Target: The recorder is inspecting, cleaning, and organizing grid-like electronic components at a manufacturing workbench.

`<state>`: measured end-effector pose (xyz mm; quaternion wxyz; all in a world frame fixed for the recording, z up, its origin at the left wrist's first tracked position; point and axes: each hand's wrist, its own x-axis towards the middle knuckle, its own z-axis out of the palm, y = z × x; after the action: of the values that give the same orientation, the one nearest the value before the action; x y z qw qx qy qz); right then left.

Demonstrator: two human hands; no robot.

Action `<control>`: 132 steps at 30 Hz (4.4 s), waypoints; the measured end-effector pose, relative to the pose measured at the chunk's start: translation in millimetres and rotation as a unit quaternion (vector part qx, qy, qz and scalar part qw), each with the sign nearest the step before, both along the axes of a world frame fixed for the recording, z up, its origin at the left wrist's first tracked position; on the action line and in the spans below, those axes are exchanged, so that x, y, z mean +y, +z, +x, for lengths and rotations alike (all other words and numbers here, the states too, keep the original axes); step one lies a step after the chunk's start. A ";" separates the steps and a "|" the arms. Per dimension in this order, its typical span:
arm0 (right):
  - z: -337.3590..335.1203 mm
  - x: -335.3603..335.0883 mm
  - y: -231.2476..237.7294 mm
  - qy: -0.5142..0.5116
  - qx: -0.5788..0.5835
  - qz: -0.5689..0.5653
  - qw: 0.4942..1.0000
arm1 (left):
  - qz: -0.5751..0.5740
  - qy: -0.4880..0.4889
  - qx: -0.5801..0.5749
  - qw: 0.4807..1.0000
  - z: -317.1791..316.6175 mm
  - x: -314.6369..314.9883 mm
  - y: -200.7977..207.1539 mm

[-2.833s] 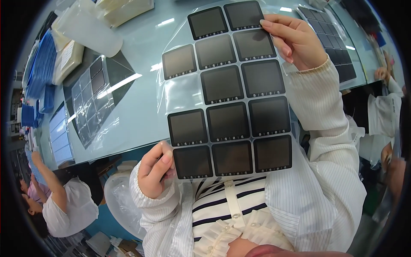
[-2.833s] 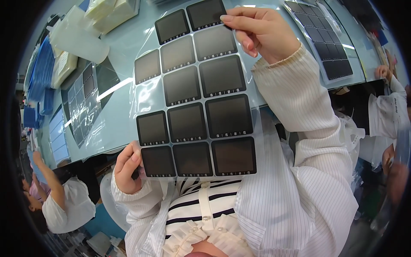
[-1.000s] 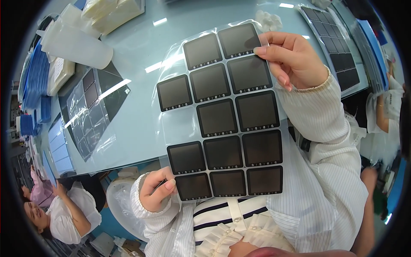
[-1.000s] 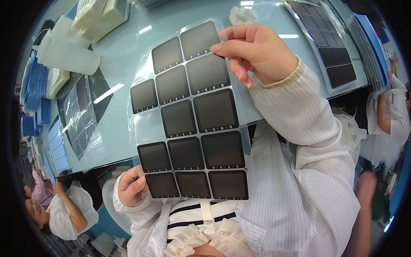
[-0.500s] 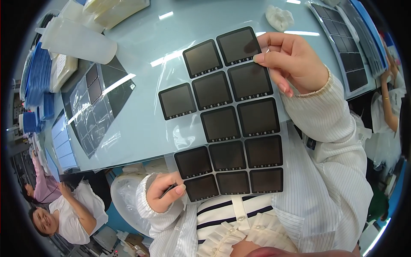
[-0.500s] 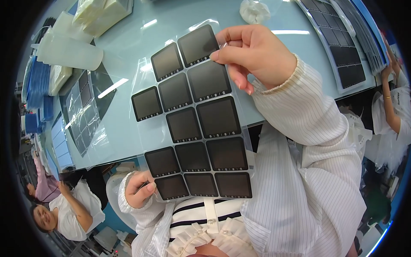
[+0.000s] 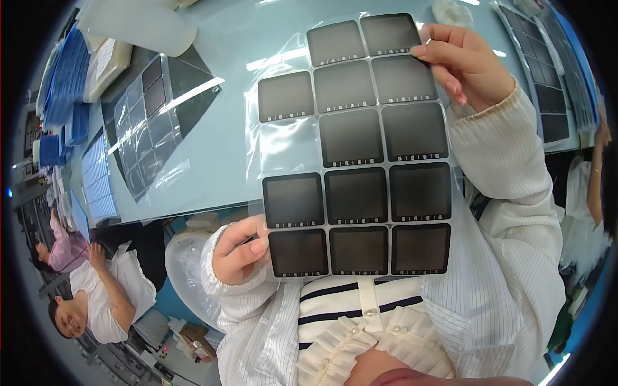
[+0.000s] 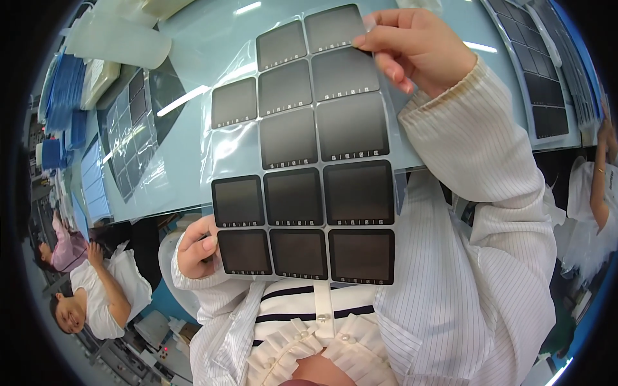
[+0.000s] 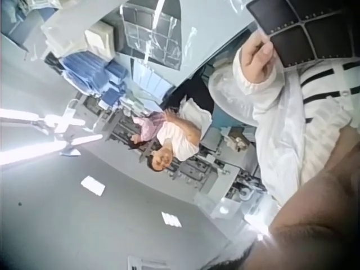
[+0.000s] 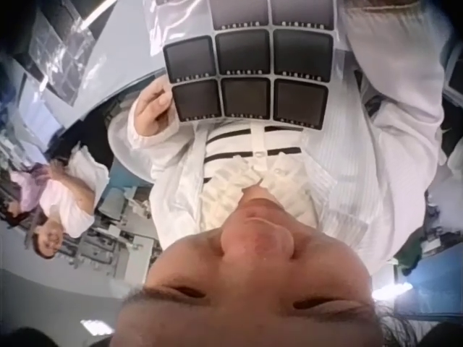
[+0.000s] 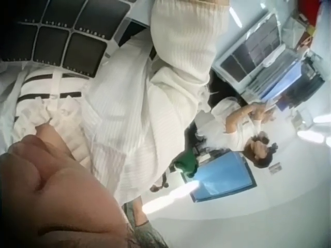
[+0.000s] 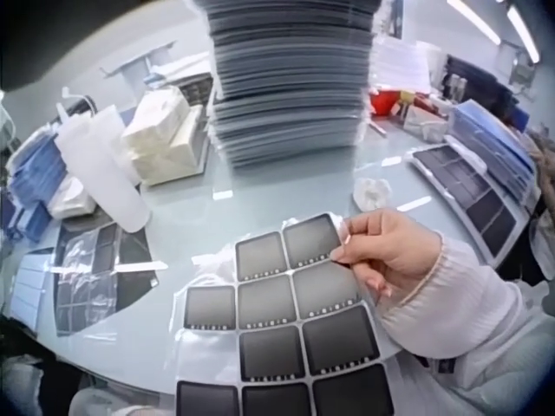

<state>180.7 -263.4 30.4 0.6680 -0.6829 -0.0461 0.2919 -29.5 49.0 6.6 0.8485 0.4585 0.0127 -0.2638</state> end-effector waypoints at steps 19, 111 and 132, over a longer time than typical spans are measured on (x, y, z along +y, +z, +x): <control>15.6 32.9 -14.1 -0.047 -0.106 -0.034 0.993 | 0.259 0.109 -0.025 0.959 4.9 -1.1 10.9; -90.9 34.6 52.8 0.013 -0.384 -0.023 0.923 | 0.283 0.026 -0.164 0.945 18.7 -31.3 99.3; -100.9 48.9 12.4 0.273 -0.186 0.070 0.941 | 0.261 -0.008 -0.270 0.927 31.6 -17.3 83.3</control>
<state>79.9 -214.5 42.8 0.5883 -0.6378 -0.3746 0.3269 2.1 31.7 89.9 0.6683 0.7175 -0.1525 -0.1237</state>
